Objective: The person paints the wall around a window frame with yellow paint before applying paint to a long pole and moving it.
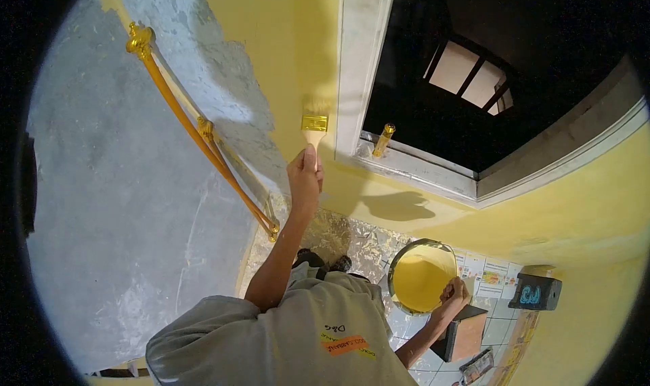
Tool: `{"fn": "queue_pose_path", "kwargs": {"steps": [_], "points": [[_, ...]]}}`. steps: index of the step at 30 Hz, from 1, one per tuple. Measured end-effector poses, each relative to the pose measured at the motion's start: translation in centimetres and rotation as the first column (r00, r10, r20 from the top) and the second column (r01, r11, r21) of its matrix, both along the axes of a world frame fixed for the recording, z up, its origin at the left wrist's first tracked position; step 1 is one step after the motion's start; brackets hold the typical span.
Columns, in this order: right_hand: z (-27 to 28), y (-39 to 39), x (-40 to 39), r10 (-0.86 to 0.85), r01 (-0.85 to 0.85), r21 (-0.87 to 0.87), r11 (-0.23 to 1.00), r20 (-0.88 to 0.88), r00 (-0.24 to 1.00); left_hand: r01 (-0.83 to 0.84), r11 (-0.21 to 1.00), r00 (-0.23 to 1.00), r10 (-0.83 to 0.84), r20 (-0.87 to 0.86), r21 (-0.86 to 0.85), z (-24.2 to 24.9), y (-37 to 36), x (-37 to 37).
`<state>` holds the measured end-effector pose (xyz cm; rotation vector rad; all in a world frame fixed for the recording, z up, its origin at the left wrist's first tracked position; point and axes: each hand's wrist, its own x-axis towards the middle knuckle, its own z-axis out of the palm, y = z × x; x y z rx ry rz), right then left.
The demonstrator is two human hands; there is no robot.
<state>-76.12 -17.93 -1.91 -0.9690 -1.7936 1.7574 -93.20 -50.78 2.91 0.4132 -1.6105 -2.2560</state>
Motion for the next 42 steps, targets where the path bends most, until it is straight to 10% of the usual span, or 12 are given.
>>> {"fn": "queue_pose_path", "kwargs": {"steps": [3,7,10,16,18,21,25,27,33,40,42], "points": [[0.6,-0.5,-0.4,-0.019,0.019,-0.007,1.0,0.007,1.0,-0.072,0.95,0.994,0.092,0.051,-0.304,-11.1,-0.4,-1.5],[0.5,-0.5,-0.6,-0.039,0.039,-0.033,0.999,-0.014,0.999,-0.025,0.999,0.977,0.03,0.211,-0.027,-8.7,-0.1,1.6],[0.4,-0.7,-0.3,-0.032,0.032,-0.042,0.999,0.019,0.999,-0.007,1.0,1.0,0.007,-0.011,0.005,-4.2,0.6,0.9],[0.2,-0.9,-0.4,-0.028,0.028,-0.067,0.997,-0.011,1.0,-0.142,0.894,0.976,0.199,0.093,-0.425,-17.7,-0.1,0.1],[0.1,-0.9,-1.0,-0.05,0.048,-0.083,0.995,-0.029,0.998,-0.043,0.997,0.981,0.054,0.186,-0.062,-13.9,-0.2,2.0],[0.3,-1.1,-0.1,-0.036,0.036,-0.029,0.999,0.025,0.999,-0.062,0.997,0.997,0.06,-0.043,-0.045,-8.6,0.6,0.6],[0.3,-1.3,-0.9,-0.021,0.023,-0.046,0.999,0.025,0.999,-0.149,0.931,0.989,0.145,-0.035,-0.333,-15.5,0.4,-1.9],[0.3,-1.0,-0.8,-0.026,0.027,-0.044,0.999,0.016,1.0,-0.052,0.95,0.967,0.125,0.223,-0.309,-20.5,0.2,-0.3],[0.3,-0.2,-0.3,-0.046,0.046,-0.023,0.999,0.017,0.999,0.011,1.0,1.0,-0.011,-0.025,0.004,-14.0,0.1,1.4],[0.4,0.1,-0.1,-0.054,0.055,-0.037,0.998,0.029,0.998,-0.013,0.98,0.969,0.061,0.241,-0.198,-23.1,0.2,1.0],[-0.3,1.0,-0.2,-0.055,0.057,-0.062,0.996,0.031,0.998,-0.029,0.998,0.985,0.019,0.174,0.055,-19.7,0.9,2.1]]}}
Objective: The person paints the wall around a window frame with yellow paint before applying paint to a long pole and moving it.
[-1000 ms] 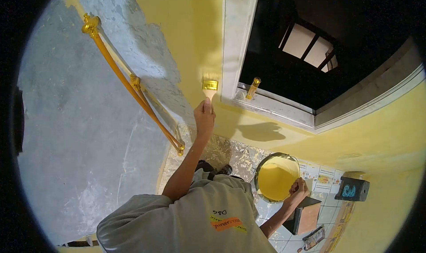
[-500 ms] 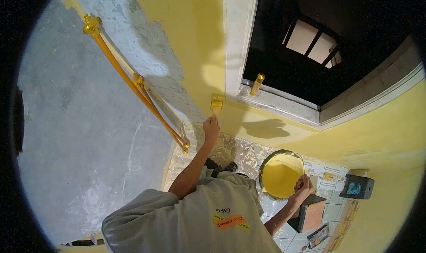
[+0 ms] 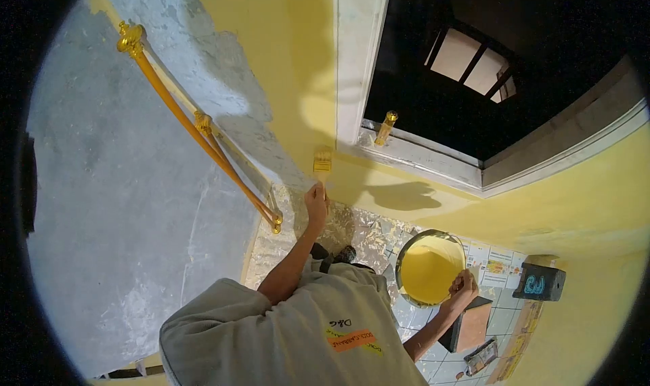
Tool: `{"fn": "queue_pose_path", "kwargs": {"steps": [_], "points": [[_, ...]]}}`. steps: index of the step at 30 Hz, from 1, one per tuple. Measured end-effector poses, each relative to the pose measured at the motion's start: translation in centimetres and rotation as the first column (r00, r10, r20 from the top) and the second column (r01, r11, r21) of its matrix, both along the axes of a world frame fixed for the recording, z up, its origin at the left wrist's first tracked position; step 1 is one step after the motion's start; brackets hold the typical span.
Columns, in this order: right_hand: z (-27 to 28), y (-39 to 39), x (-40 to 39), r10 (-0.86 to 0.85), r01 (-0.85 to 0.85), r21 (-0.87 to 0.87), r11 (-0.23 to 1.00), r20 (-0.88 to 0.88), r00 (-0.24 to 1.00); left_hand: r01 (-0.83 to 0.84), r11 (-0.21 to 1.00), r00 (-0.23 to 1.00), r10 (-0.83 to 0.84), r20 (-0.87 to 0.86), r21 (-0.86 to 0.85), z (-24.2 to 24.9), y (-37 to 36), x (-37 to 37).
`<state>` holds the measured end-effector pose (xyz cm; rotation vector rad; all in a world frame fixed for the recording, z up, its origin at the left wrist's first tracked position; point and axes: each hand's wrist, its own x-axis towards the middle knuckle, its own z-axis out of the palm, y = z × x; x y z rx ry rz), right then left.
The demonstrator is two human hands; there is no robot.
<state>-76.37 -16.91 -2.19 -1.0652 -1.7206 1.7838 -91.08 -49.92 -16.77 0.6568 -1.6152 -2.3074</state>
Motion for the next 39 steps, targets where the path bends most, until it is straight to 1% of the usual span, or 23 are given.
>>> {"fn": "queue_pose_path", "kwargs": {"steps": [2,4,6,8,10,12,15,16,17,18,19,21,22,24,25,27,28,30,31,33,34,37,39], "points": [[0.3,0.2,0.3,0.02,-0.02,0.022,1.0,0.003,1.0,0.0,1.0,0.997,0.001,-0.071,0.024,3.0,0.4,-0.6],[0.5,0.1,0.5,0.049,-0.049,0.042,0.998,0.012,0.999,-0.007,0.999,0.991,0.013,-0.136,0.046,2.7,0.3,-2.0],[0.5,0.1,0.3,0.041,-0.041,0.056,0.998,0.004,0.999,-0.054,0.98,0.991,0.03,-0.128,-0.189,-1.4,-0.1,-3.7],[0.6,0.1,0.0,0.048,-0.047,0.053,0.997,-0.009,0.999,-0.036,0.959,0.999,0.026,-0.039,-0.281,-6.3,-0.7,-2.8],[0.7,-0.1,0.1,0.048,-0.047,0.047,0.998,-0.021,0.999,-0.004,0.928,0.998,0.025,0.053,-0.372,-6.6,-1.1,-1.0],[1.2,-0.4,0.1,0.004,-0.005,0.038,0.999,0.007,1.0,0.039,0.999,0.997,-0.041,-0.064,-0.027,-2.1,-0.7,0.3],[0.8,0.1,0.5,0.058,-0.058,0.052,0.997,0.0,0.998,0.03,0.999,0.996,-0.033,-0.079,-0.036,1.5,-0.5,-1.6],[0.8,0.0,0.6,0.061,-0.061,0.053,0.997,0.006,0.998,0.027,0.999,0.997,-0.03,-0.073,-0.035,-0.4,-0.5,-1.9],[0.8,-0.3,0.5,0.046,-0.046,0.061,0.997,0.009,0.999,-0.088,0.911,0.995,0.06,-0.081,-0.404,-4.1,-0.7,-2.6],[0.9,-0.4,0.1,0.03,-0.03,0.069,0.997,0.002,1.0,-0.189,0.678,0.982,0.139,-0.129,-0.71,-5.9,-0.8,-3.4],[0.9,-0.4,-0.1,0.032,-0.032,0.068,0.997,-0.006,0.999,-0.196,0.678,0.98,0.141,-0.136,-0.709,-6.0,-1.0,-2.8],[0.9,-0.3,0.0,0.056,-0.055,0.03,0.998,-0.035,0.998,0.016,0.957,0.998,0.004,0.07,-0.289,-5.8,-1.6,-0.7],[0.9,-0.3,-0.1,0.05,-0.049,0.029,0.998,-0.042,0.998,0.02,0.957,0.998,-0.001,0.062,-0.29,-5.2,-1.6,-0.8],[0.9,-0.4,0.2,0.008,-0.008,0.007,1.0,-0.024,1.0,0.025,0.998,0.998,-0.028,-0.059,-0.051,-2.2,-1.4,0.1],[0.9,-0.4,0.3,0.005,-0.005,0.009,1.0,-0.016,1.0,0.029,0.998,0.998,-0.031,-0.052,-0.049,-2.9,-1.4,-0.8],[0.9,-0.4,0.2,0.032,-0.032,0.038,0.999,0.002,0.999,-0.041,0.91,0.999,0.026,-0.042,-0.413,-5.8,-1.4,-3.5],[0.8,-0.5,0.2,0.039,-0.039,0.039,0.998,0.0,0.999,-0.048,0.91,0.999,0.034,-0.043,-0.412,-6.7,-1.6,-3.2],[0.8,-0.4,-0.1,0.041,-0.041,0.045,0.998,0.001,0.999,0.026,0.873,0.986,0.059,0.158,-0.488,-7.0,-1.6,-2.6],[0.8,-0.5,0.0,0.041,-0.041,0.044,0.998,0.0,0.999,0.026,0.872,0.986,0.059,0.158,-0.489,-6.9,-1.7,-1.4],[0.7,-0.3,0.0,0.03,-0.03,0.049,0.998,-0.006,1.0,0.041,0.993,0.999,-0.041,0.002,-0.111,-4.3,-1.7,0.6],[0.6,-0.2,-0.1,0.023,-0.023,0.05,0.998,-0.01,1.0,0.047,0.993,0.999,-0.048,-0.002,-0.11,-4.0,-1.6,0.0],[0.4,0.0,0.5,0.03,-0.03,0.013,0.999,0.003,1.0,0.044,0.979,0.998,-0.054,-0.044,-0.2,-5.5,-1.6,-1.1],[1.0,-0.6,0.3,0.038,-0.037,0.028,0.999,-0.004,0.999,0.034,0.782,0.993,0.044,0.11,-0.622,-7.8,-1.9,-2.7]]}}
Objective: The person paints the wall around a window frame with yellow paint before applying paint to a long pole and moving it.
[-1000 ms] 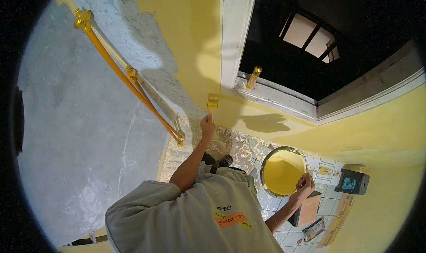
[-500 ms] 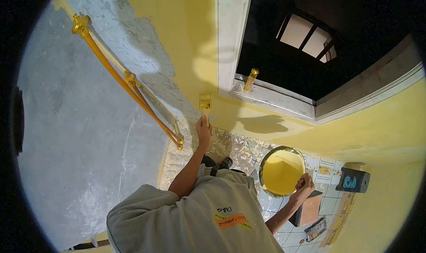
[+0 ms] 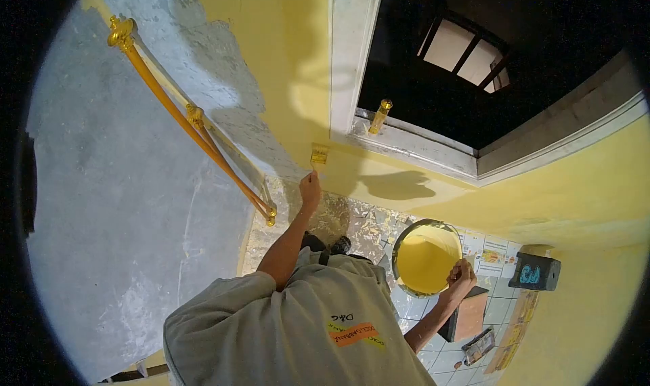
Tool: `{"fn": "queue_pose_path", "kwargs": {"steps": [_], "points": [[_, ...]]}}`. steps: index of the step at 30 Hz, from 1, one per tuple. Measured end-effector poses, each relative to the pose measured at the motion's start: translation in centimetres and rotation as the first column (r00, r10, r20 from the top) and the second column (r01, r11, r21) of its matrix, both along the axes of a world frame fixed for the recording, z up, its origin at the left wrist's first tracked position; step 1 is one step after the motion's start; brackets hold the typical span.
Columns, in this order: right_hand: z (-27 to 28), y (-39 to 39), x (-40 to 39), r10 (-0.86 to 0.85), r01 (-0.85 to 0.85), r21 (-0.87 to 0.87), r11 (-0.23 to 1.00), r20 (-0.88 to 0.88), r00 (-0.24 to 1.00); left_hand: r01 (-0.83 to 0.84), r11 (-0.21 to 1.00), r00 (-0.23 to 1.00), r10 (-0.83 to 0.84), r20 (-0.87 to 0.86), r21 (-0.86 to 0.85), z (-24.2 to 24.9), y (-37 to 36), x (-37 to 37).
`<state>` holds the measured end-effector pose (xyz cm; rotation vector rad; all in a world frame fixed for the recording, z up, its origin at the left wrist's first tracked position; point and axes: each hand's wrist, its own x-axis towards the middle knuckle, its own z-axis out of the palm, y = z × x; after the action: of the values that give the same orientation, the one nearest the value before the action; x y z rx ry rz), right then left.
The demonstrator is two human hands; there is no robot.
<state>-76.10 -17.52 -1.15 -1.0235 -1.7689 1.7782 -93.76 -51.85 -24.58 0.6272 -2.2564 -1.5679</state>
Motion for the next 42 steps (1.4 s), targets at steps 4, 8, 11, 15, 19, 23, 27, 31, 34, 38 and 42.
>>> {"fn": "queue_pose_path", "kwargs": {"steps": [4,8,11,15,19,23,27,31,34,38,42], "points": [[-0.1,0.4,0.5,-0.014,0.014,0.027,1.0,0.005,1.0,0.121,0.949,0.987,-0.084,-0.136,0.292,-1.7,-0.3,2.0],[-0.5,0.5,1.0,-0.032,0.032,0.02,0.999,0.002,0.999,0.124,0.849,0.979,-0.021,-0.201,0.513,6.0,0.1,2.7],[-0.9,0.4,0.4,-0.03,0.03,0.013,0.999,0.007,1.0,0.098,0.925,0.969,-0.005,-0.248,0.367,6.2,0.2,0.1],[-1.2,0.9,0.5,-0.02,0.02,-0.005,1.0,0.043,0.999,-0.005,0.999,1.0,0.005,0.008,0.04,3.1,-0.5,0.7],[-1.2,0.6,0.7,-0.061,0.062,-0.015,0.998,0.031,0.998,-0.013,0.963,0.985,0.059,-0.164,0.268,4.5,0.3,2.2],[-1.7,0.6,0.7,-0.064,0.064,-0.044,0.997,-0.006,0.998,0.005,0.985,0.955,0.046,-0.292,0.17,10.5,0.8,0.2],[-1.6,0.4,0.5,-0.029,0.029,-0.027,0.999,-0.007,1.0,-0.127,0.987,0.962,0.098,-0.253,-0.1,9.5,1.1,-0.2],[-1.6,0.3,0.6,-0.069,0.069,-0.019,0.997,-0.002,0.998,-0.117,0.991,0.969,0.1,-0.228,-0.063,9.4,1.2,1.3],[-1.7,0.3,0.9,-0.044,0.044,-0.01,0.999,-0.021,0.999,-0.094,0.992,0.962,0.112,-0.25,0.082,10.6,1.1,1.4],[-1.4,-0.3,0.5,-0.041,0.041,-0.021,0.999,-0.005,0.999,-0.105,0.994,0.966,0.099,-0.238,-0.015,10.0,0.7,-0.1],[-2.4,0.3,1.3,-0.021,0.021,-0.006,1.0,-0.042,0.999,-0.131,0.981,0.973,0.099,-0.21,-0.143,7.7,-0.3,1.6]]}}
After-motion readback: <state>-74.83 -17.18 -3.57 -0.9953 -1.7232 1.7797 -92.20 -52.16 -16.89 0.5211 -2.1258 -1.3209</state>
